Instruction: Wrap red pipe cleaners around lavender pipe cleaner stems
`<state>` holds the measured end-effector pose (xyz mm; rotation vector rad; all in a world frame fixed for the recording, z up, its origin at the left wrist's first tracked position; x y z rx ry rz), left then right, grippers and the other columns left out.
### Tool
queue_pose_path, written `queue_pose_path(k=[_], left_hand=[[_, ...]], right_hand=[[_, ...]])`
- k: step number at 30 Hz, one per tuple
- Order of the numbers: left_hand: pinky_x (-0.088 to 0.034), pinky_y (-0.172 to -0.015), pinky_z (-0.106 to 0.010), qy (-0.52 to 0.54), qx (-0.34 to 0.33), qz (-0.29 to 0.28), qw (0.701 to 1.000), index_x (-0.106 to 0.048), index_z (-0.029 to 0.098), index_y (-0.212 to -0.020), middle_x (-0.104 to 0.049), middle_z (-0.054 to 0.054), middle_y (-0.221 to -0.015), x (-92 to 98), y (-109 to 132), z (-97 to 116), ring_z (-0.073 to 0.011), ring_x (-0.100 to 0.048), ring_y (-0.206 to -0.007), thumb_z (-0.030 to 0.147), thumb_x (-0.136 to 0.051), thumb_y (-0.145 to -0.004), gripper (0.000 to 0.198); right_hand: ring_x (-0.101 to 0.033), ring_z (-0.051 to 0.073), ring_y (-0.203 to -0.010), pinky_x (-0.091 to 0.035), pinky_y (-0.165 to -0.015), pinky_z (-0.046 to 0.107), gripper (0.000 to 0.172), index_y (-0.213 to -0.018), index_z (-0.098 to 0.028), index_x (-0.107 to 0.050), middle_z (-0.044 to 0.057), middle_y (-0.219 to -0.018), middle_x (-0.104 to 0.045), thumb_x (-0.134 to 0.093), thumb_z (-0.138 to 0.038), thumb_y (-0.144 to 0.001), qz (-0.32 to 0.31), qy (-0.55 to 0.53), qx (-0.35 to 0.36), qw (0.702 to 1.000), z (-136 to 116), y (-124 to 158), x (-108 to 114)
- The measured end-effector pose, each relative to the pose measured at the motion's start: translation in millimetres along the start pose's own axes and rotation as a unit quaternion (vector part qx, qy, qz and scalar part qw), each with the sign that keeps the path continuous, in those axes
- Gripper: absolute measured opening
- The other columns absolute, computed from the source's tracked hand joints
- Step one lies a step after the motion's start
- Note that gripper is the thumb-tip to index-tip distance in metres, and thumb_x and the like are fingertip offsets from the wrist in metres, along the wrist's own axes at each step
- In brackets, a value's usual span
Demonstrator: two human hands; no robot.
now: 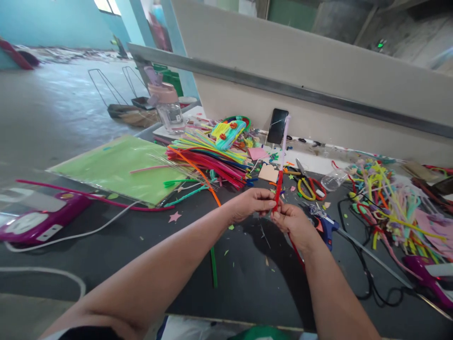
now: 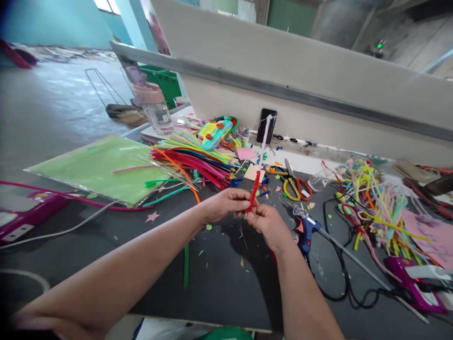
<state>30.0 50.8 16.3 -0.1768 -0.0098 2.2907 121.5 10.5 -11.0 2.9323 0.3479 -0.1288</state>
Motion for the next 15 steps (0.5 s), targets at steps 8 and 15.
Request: queue_pose_path(k=[8,15], left_hand=[[-0.034,-0.051,-0.021,-0.02,0.015,-0.004,1.0,-0.059,0.009,-0.071,-0.054,-0.001,-0.059,3.3,0.4,-4.6,-0.007,-0.046,-0.052,0.037,-0.061,-0.077,0.028],[-0.034,-0.052,-0.021,-0.021,0.018,-0.015,0.999,-0.061,0.009,-0.075,-0.056,-0.002,-0.063,2.4,-1.3,-9.5,-0.0072,-0.045,-0.053,0.036,-0.058,-0.079,0.027]], right_hand=[[-0.027,0.003,-0.044,-0.012,-0.043,0.023,0.022,-0.073,-0.013,-0.06,-0.003,-0.06,-0.049,-0.067,-0.034,-0.071,-0.034,-0.023,-0.013,0.999,1.0,-1.7,-2.5],[-0.029,0.002,-0.043,-0.013,-0.042,0.021,0.021,-0.07,-0.014,-0.055,-0.003,-0.061,-0.051,-0.07,-0.028,-0.067,-0.034,-0.039,-0.032,0.998,3.0,-2.1,-1.3]])
Point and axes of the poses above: each hand's wrist, its own y-axis away from the middle knuckle, its own x-axis out of the back of the hand, z = x × y, the point moved 7 cm from there along -y, towards the middle knuckle
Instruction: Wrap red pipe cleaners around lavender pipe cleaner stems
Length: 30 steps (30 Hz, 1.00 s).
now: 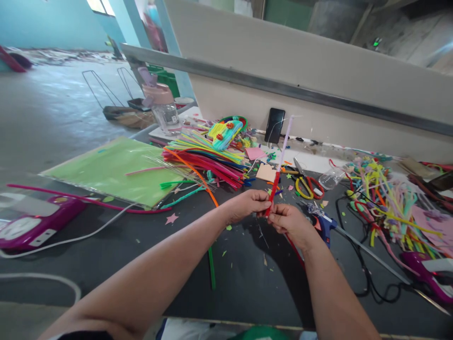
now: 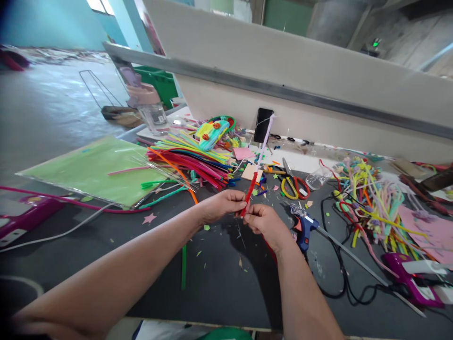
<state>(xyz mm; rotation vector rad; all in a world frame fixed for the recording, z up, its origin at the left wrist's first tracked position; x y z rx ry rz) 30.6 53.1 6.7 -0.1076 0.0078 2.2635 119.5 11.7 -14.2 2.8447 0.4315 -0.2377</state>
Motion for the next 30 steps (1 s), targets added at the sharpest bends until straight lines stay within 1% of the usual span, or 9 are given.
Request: queue_pose_path(k=[5,9,17,23,27,30], left_hand=[[-0.034,-0.052,-0.02,0.066,0.003,0.03,0.997,-0.06,0.01,-0.076,-0.057,-0.002,-0.065,2.2,-0.9,-5.9,-0.0067,-0.046,-0.053,0.036,-0.062,-0.077,0.026],[-0.034,-0.053,-0.02,0.133,0.01,0.041,0.99,-0.06,0.011,-0.078,-0.058,-0.002,-0.068,1.2,-0.8,-8.3,-0.0062,-0.046,-0.053,0.036,-0.064,-0.075,0.026],[-0.032,-0.052,-0.019,0.146,0.022,0.064,0.987,-0.06,0.01,-0.078,-0.057,-0.001,-0.063,3.0,0.7,-6.9,-0.0055,-0.046,-0.051,0.035,-0.066,-0.073,0.026],[-0.036,-0.055,-0.019,0.198,0.03,0.087,0.976,-0.06,0.011,-0.076,-0.056,0.0,-0.06,4.5,0.1,-9.2,-0.0055,-0.047,-0.051,0.033,-0.07,-0.071,0.025],[-0.036,-0.052,-0.019,0.192,0.037,0.073,0.978,-0.061,0.01,-0.075,-0.057,-0.001,-0.06,4.8,0.4,-9.7,-0.0056,-0.047,-0.05,0.033,-0.07,-0.07,0.025],[-0.033,-0.049,-0.019,0.158,0.069,0.049,0.984,-0.061,0.009,-0.073,-0.058,-0.003,-0.063,4.0,1.4,-11.4,-0.0054,-0.046,-0.049,0.034,-0.069,-0.07,0.026]], right_hand=[[-0.026,0.002,-0.041,-0.01,-0.042,0.022,0.022,-0.07,-0.014,-0.053,-0.004,-0.059,-0.05,-0.07,-0.027,-0.066,0.017,-0.019,0.004,1.0,-0.3,-0.5,1.5],[-0.027,0.002,-0.042,-0.011,-0.042,0.022,0.021,-0.071,-0.014,-0.054,-0.003,-0.061,-0.051,-0.069,-0.027,-0.067,0.019,-0.034,0.009,0.999,-3.1,0.2,1.5],[-0.027,0.002,-0.042,-0.01,-0.042,0.022,0.02,-0.073,-0.013,-0.056,-0.002,-0.061,-0.051,-0.069,-0.027,-0.069,0.024,-0.04,0.005,0.999,-4.0,1.2,0.0],[-0.026,0.002,-0.042,-0.011,-0.042,0.021,0.021,-0.075,-0.014,-0.056,-0.003,-0.062,-0.05,-0.069,-0.028,-0.069,0.03,-0.064,0.023,0.997,-2.7,-0.9,-0.1],[-0.026,0.002,-0.042,-0.011,-0.042,0.022,0.021,-0.074,-0.014,-0.056,-0.002,-0.061,-0.051,-0.069,-0.028,-0.067,0.034,-0.049,0.024,0.998,-2.3,-1.9,-0.2],[-0.027,0.003,-0.042,-0.012,-0.042,0.022,0.02,-0.069,-0.015,-0.054,-0.004,-0.058,-0.048,-0.069,-0.027,-0.066,0.045,-0.01,0.02,0.999,-0.7,-2.4,0.7]])
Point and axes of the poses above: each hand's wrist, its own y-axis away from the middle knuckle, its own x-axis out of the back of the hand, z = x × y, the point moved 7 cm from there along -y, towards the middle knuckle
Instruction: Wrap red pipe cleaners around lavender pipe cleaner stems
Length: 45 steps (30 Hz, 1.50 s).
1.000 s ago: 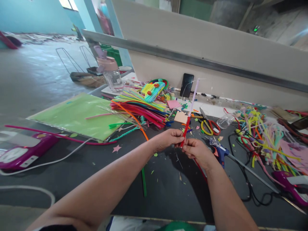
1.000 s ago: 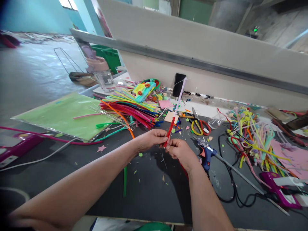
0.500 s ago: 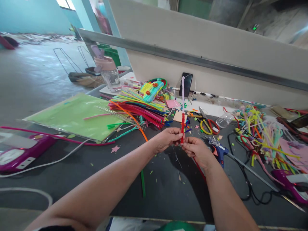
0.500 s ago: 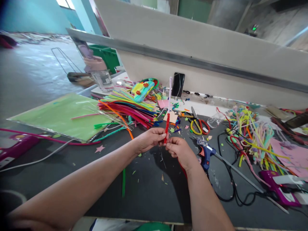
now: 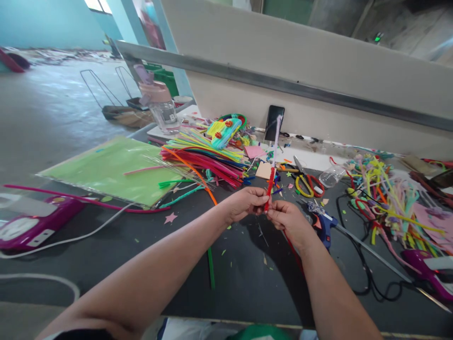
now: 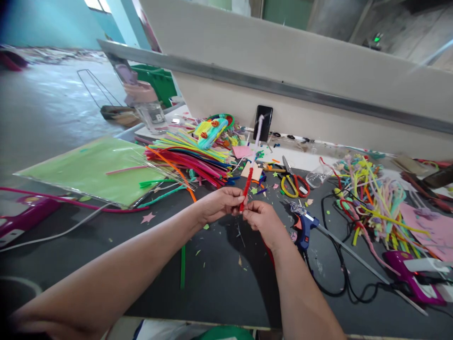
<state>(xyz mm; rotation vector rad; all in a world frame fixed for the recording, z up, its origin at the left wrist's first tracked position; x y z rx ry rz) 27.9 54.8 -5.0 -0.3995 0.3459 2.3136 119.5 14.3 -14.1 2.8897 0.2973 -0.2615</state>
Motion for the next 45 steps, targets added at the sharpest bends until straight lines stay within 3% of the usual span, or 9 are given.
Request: queue_pose_path(k=[7,14,20,25,32,36,45], left_hand=[[-0.031,-0.047,-0.02,-0.079,-0.001,-0.002,0.997,-0.062,0.008,-0.071,-0.054,-0.002,-0.059,0.7,2.0,4.8,-0.0056,-0.043,-0.048,0.033,-0.065,-0.073,0.025],[-0.032,-0.048,-0.02,-0.144,-0.026,-0.006,0.989,-0.061,0.009,-0.07,-0.054,-0.001,-0.057,-0.1,2.8,8.8,-0.0063,-0.044,-0.048,0.036,-0.065,-0.072,0.027],[-0.034,-0.049,-0.021,-0.189,-0.046,0.004,0.981,-0.056,0.012,-0.065,-0.054,0.001,-0.057,-1.0,1.7,10.8,-0.0065,-0.044,-0.048,0.037,-0.064,-0.071,0.028],[-0.033,-0.048,-0.02,-0.246,-0.069,0.05,0.966,-0.054,0.013,-0.064,-0.052,0.002,-0.054,-1.1,2.2,16.4,-0.007,-0.044,-0.049,0.034,-0.062,-0.071,0.024],[-0.031,-0.048,-0.02,-0.279,-0.093,0.094,0.951,-0.053,0.014,-0.064,-0.049,0.004,-0.052,2.2,2.0,19.3,-0.0073,-0.042,-0.049,0.032,-0.06,-0.072,0.021],[-0.029,-0.047,-0.02,-0.304,-0.103,0.118,0.94,-0.051,0.014,-0.06,-0.048,0.004,-0.053,4.9,1.8,21.5,-0.0066,-0.04,-0.05,0.031,-0.064,-0.069,0.023],[-0.037,-0.052,-0.02,-0.096,-0.091,-0.011,0.991,-0.06,0.01,-0.081,-0.058,-0.003,-0.07,-12.3,3.5,17.8,-0.0065,-0.048,-0.054,0.043,-0.061,-0.075,0.034]], right_hand=[[-0.023,0.003,-0.042,-0.01,-0.043,0.023,0.019,-0.068,-0.015,-0.053,-0.007,-0.053,-0.039,-0.067,-0.028,-0.066,-0.014,0.009,-0.018,1.0,4.9,-0.2,-1.7],[-0.022,0.003,-0.043,-0.01,-0.042,0.022,0.022,-0.068,-0.013,-0.055,-0.006,-0.055,-0.041,-0.07,-0.03,-0.065,-0.026,0.014,-0.033,0.999,3.3,1.6,-3.4],[-0.026,0.004,-0.044,-0.014,-0.042,0.022,0.027,-0.07,-0.014,-0.057,-0.005,-0.055,-0.041,-0.072,-0.036,-0.063,0.017,0.085,-0.019,0.996,7.5,-0.8,4.0],[-0.026,0.005,-0.043,-0.016,-0.042,0.022,0.025,-0.068,-0.016,-0.056,-0.006,-0.052,-0.04,-0.068,-0.037,-0.067,0.051,0.142,-0.005,0.988,10.1,-2.4,8.8],[-0.023,0.004,-0.041,-0.011,-0.041,0.022,0.023,-0.066,-0.016,-0.054,-0.007,-0.051,-0.039,-0.069,-0.033,-0.064,0.022,0.048,-0.034,0.998,8.9,-1.3,4.4],[-0.023,0.004,-0.042,-0.013,-0.041,0.022,0.023,-0.07,-0.016,-0.057,-0.007,-0.053,-0.039,-0.072,-0.031,-0.062,0.042,0.073,-0.021,0.996,8.1,-1.1,6.5],[-0.018,0.004,-0.044,-0.009,-0.042,0.023,0.02,-0.071,-0.016,-0.056,-0.006,-0.055,-0.037,-0.07,-0.029,-0.066,-0.013,-0.023,0.012,1.0,-4.3,4.8,2.0]])
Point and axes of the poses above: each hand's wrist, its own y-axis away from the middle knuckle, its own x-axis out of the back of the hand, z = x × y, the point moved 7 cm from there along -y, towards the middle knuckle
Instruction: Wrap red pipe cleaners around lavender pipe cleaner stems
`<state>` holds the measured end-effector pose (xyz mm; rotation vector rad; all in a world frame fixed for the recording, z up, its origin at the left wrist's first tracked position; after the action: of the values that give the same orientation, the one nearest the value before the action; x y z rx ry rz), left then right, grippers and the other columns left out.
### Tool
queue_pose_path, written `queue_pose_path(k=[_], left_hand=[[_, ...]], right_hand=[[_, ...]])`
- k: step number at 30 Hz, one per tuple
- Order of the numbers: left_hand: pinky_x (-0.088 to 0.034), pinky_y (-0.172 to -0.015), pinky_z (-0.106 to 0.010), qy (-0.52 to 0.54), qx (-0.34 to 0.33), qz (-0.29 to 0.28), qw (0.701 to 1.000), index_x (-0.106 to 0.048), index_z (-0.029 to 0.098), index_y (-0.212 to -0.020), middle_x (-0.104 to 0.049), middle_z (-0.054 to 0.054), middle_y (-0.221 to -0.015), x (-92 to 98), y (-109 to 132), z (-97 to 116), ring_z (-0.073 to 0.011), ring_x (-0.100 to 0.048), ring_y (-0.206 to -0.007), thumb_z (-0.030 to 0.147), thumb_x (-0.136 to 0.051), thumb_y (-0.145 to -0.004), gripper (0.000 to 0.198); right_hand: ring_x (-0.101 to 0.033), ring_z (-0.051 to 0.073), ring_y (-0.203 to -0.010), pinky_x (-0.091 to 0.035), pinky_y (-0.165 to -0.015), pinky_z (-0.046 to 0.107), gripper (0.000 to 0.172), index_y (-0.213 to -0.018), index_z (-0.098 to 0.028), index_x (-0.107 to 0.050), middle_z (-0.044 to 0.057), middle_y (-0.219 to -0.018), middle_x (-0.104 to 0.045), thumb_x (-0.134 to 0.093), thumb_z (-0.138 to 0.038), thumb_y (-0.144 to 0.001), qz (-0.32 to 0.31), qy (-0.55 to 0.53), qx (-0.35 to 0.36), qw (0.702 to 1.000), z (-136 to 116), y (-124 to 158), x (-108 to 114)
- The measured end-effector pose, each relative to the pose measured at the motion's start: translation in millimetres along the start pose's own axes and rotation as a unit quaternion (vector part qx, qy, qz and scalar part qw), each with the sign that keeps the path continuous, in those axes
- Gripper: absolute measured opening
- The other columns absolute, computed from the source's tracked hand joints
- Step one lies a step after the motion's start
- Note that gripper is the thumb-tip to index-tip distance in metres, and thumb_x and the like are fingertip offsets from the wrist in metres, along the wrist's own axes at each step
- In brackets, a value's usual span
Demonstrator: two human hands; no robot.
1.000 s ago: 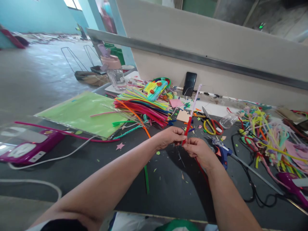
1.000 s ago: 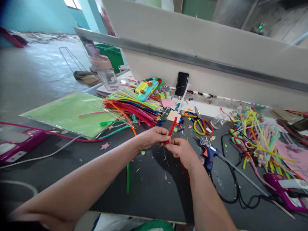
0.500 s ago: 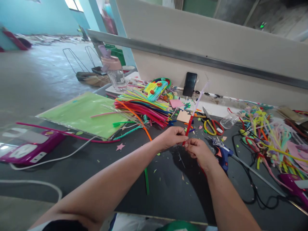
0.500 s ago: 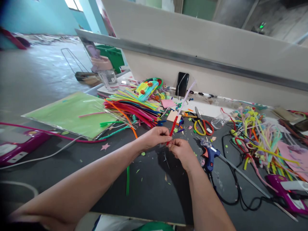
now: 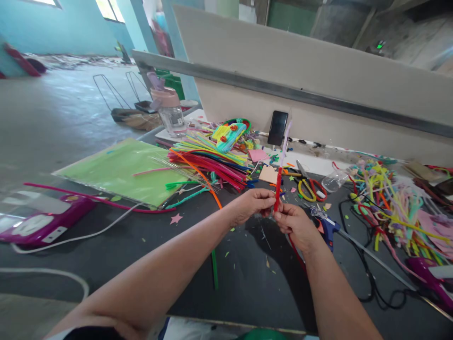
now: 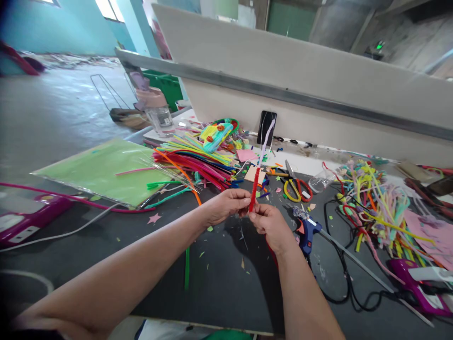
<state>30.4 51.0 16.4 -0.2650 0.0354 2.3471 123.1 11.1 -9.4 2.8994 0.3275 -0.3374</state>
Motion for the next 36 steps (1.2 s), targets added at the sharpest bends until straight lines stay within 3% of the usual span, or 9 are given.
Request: queue_pose_path(k=[4,10,15,24,29,36], left_hand=[[-0.035,-0.051,-0.02,0.013,0.007,0.007,1.0,-0.058,0.01,-0.073,-0.055,0.0,-0.062,0.7,-1.5,-4.7,-0.0061,-0.046,-0.052,0.039,-0.067,-0.071,0.03],[-0.036,-0.051,-0.02,-0.007,-0.019,0.056,0.998,-0.055,0.012,-0.079,-0.053,0.001,-0.062,10.5,-4.8,-9.0,-0.0064,-0.047,-0.053,0.036,-0.064,-0.073,0.027],[-0.036,-0.052,-0.02,-0.076,-0.01,0.092,0.993,-0.052,0.013,-0.079,-0.052,0.003,-0.061,18.2,-7.3,-13.9,-0.0069,-0.046,-0.053,0.037,-0.06,-0.076,0.025],[-0.036,-0.052,-0.02,-0.226,-0.058,0.142,0.962,-0.052,0.014,-0.076,-0.05,0.003,-0.059,27.8,-8.5,-15.0,-0.0079,-0.046,-0.054,0.03,-0.053,-0.079,0.016],[-0.038,-0.051,-0.02,-0.201,-0.029,0.121,0.972,-0.053,0.014,-0.076,-0.05,0.003,-0.059,26.7,-8.9,-15.3,-0.0083,-0.047,-0.053,0.032,-0.053,-0.079,0.019],[-0.035,-0.049,-0.019,-0.178,0.012,0.071,0.981,-0.053,0.013,-0.074,-0.048,0.003,-0.059,22.3,-7.0,-11.9,-0.0068,-0.045,-0.051,0.033,-0.054,-0.077,0.02]], right_hand=[[-0.019,0.004,-0.044,-0.011,-0.042,0.022,0.02,-0.073,-0.015,-0.058,-0.006,-0.056,-0.04,-0.069,-0.031,-0.068,-0.008,-0.001,-0.008,1.0,-1.3,1.0,-2.3],[-0.027,0.005,-0.044,-0.018,-0.042,0.022,0.02,-0.075,-0.017,-0.062,-0.003,-0.06,-0.051,-0.069,-0.034,-0.067,0.078,0.102,0.035,0.991,-2.3,-2.8,8.7],[-0.039,0.009,-0.049,-0.028,-0.047,0.024,0.017,-0.075,-0.017,-0.066,-0.001,-0.059,-0.055,-0.065,-0.033,-0.069,0.162,0.252,0.075,0.951,-7.0,-3.4,18.1],[-0.053,0.015,-0.06,-0.037,-0.055,0.025,0.019,-0.072,-0.018,-0.069,0.002,-0.065,-0.066,-0.057,-0.033,-0.072,0.194,0.391,0.098,0.894,-17.4,0.5,13.1],[-0.058,0.017,-0.064,-0.04,-0.061,0.026,0.016,-0.071,-0.02,-0.07,0.001,-0.067,-0.067,-0.058,-0.031,-0.073,0.204,0.447,0.142,0.859,-22.9,1.9,12.6],[-0.06,0.017,-0.067,-0.041,-0.062,0.026,0.013,-0.072,-0.021,-0.07,0.002,-0.07,-0.068,-0.058,-0.027,-0.074,0.19,0.435,0.17,0.863,-23.7,1.4,13.9]])
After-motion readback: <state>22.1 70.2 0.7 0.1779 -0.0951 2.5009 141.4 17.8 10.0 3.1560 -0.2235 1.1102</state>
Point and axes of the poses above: each hand's wrist, its own y-axis away from the middle knuckle, its own x-axis out of the back of the hand, z = x × y, the point moved 7 cm from there along -y, towards the middle knuckle
